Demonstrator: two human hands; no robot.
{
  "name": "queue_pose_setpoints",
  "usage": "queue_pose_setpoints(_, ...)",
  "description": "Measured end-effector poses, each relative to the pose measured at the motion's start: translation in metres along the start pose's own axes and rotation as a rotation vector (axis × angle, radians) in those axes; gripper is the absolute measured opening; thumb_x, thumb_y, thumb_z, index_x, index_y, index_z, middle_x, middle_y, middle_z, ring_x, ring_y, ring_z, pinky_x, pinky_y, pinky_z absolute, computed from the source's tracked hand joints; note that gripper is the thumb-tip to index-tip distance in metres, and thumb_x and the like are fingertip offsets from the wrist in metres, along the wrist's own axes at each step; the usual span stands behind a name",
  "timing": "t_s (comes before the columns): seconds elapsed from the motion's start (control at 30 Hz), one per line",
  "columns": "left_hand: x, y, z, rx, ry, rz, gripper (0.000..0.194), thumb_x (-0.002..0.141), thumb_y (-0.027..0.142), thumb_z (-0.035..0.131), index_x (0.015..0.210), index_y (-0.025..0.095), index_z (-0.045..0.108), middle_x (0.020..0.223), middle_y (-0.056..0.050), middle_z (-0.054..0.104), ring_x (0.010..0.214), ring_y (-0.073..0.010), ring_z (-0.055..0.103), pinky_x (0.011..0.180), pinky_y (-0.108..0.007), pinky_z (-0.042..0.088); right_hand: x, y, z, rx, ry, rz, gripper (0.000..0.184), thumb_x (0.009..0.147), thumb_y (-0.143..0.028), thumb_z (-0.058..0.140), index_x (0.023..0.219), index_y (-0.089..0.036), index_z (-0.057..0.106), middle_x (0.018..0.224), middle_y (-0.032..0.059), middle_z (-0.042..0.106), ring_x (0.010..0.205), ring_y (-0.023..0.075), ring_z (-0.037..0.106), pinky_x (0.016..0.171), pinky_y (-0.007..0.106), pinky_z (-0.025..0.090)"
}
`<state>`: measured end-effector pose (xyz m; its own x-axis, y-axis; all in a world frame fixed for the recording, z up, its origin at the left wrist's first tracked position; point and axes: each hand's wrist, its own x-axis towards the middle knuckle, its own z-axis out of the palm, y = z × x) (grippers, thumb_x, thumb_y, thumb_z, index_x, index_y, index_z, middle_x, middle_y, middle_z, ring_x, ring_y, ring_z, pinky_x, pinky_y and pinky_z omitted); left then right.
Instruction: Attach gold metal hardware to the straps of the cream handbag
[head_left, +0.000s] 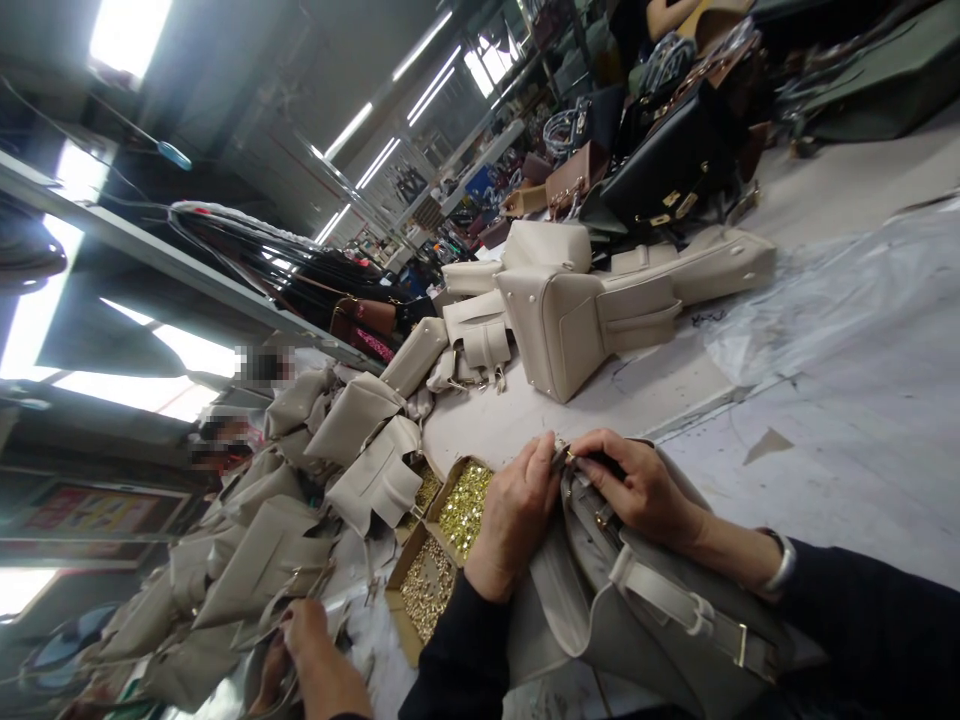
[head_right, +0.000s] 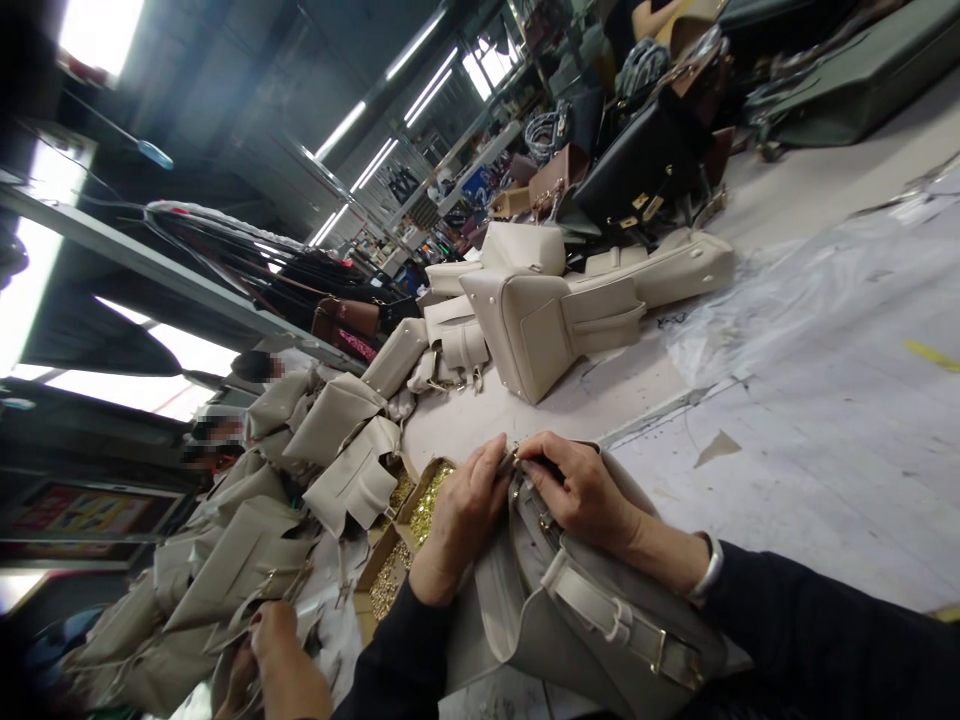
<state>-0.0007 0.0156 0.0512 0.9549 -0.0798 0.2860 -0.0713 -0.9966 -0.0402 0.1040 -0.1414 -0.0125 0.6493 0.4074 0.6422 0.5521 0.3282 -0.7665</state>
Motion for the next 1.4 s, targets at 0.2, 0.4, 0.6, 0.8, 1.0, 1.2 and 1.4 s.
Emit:
queue_pose_setpoints(0.2, 0.006, 0.000, -0.009, -0.040, -0.094, -0.006, 0.046, 0.103, 0.019, 0.048, 0.148, 0.013, 0.046, 0.133, -0.019, 0.066, 0.125, -0.0283, 0.064, 0.107, -0.042, 0.054, 0.001, 0.000, -0.002, 0.020, 0.005, 0.055, 0.013, 0.096, -0.016, 0.056, 0.104, -0.024, 0.062, 0.093, 0.0027, 0.073, 0.084, 0.0197, 0.072, 0.075, 0.029, 0.057)
queue_pose_setpoints(0.4, 0.013, 0.002, -0.009, -0.344, -0.011, -0.203, 0.041, 0.103, 0.015, 0.046, 0.143, 0.017, 0.055, 0.131, -0.014, 0.065, 0.122, -0.0222, 0.063, 0.104, -0.035, 0.054, 0.004, -0.002, 0.000, 0.029, 0.000, 0.010, 0.011, 0.099, -0.017, 0.056, 0.105, -0.023, 0.063, 0.092, 0.0026, 0.073, 0.082, 0.0180, 0.071, 0.076, 0.028, 0.058)
queue_pose_setpoints(0.6, 0.020, -0.007, -0.004, -0.697, 0.061, -0.471, 0.031, 0.092, 0.020, 0.063, 0.122, 0.017, 0.073, 0.108, -0.008, 0.076, 0.101, -0.0216, 0.070, 0.095, -0.034, 0.055, 0.002, 0.004, 0.003, -0.084, -0.092, -0.055, 0.014, 0.103, -0.017, 0.053, 0.110, -0.022, 0.064, 0.102, 0.0059, 0.074, 0.094, 0.0205, 0.071, 0.086, 0.033, 0.058)
queue_pose_setpoints(0.8, 0.028, -0.005, 0.004, -0.917, 0.074, -0.666, 0.029, 0.086, 0.023, 0.070, 0.112, 0.017, 0.079, 0.111, -0.008, 0.078, 0.104, -0.0228, 0.071, 0.099, -0.035, 0.053, 0.005, 0.007, -0.001, -0.181, -0.160, -0.072, 0.014, 0.104, -0.017, 0.051, 0.112, -0.022, 0.061, 0.103, 0.0067, 0.072, 0.096, 0.0213, 0.070, 0.084, 0.035, 0.056)
queue_pose_setpoints(1.0, 0.035, 0.002, 0.007, -1.220, 0.128, -0.882, 0.037, 0.073, 0.032, 0.085, 0.103, 0.011, 0.081, 0.096, -0.009, 0.080, 0.083, -0.0192, 0.072, 0.078, -0.027, 0.056, 0.012, 0.009, -0.007, -0.232, -0.242, -0.041, 0.014, 0.102, -0.015, 0.054, 0.108, -0.022, 0.064, 0.101, 0.0061, 0.071, 0.094, 0.0223, 0.069, 0.083, 0.036, 0.055)
queue_pose_setpoints(1.2, 0.029, -0.004, 0.012, -1.400, 0.143, -0.992, 0.043, 0.063, 0.035, 0.091, 0.096, 0.010, 0.081, 0.086, -0.009, 0.079, 0.072, -0.0152, 0.069, 0.070, -0.024, 0.053, 0.008, 0.010, -0.004, -0.240, -0.290, -0.049, 0.014, 0.103, -0.015, 0.054, 0.108, -0.022, 0.065, 0.102, 0.0064, 0.071, 0.094, 0.0222, 0.069, 0.084, 0.036, 0.055)
queue_pose_setpoints(1.4, 0.028, -0.006, 0.014, -1.386, 0.146, -0.995, 0.043, 0.060, 0.038, 0.093, 0.091, 0.010, 0.081, 0.082, -0.009, 0.078, 0.069, -0.0167, 0.069, 0.067, -0.025, 0.054, 0.005, 0.009, -0.003, -0.278, -0.291, -0.065, 0.019, 0.103, -0.015, 0.053, 0.111, -0.024, 0.067, 0.103, 0.0065, 0.072, 0.091, 0.0216, 0.071, 0.081, 0.034, 0.057)
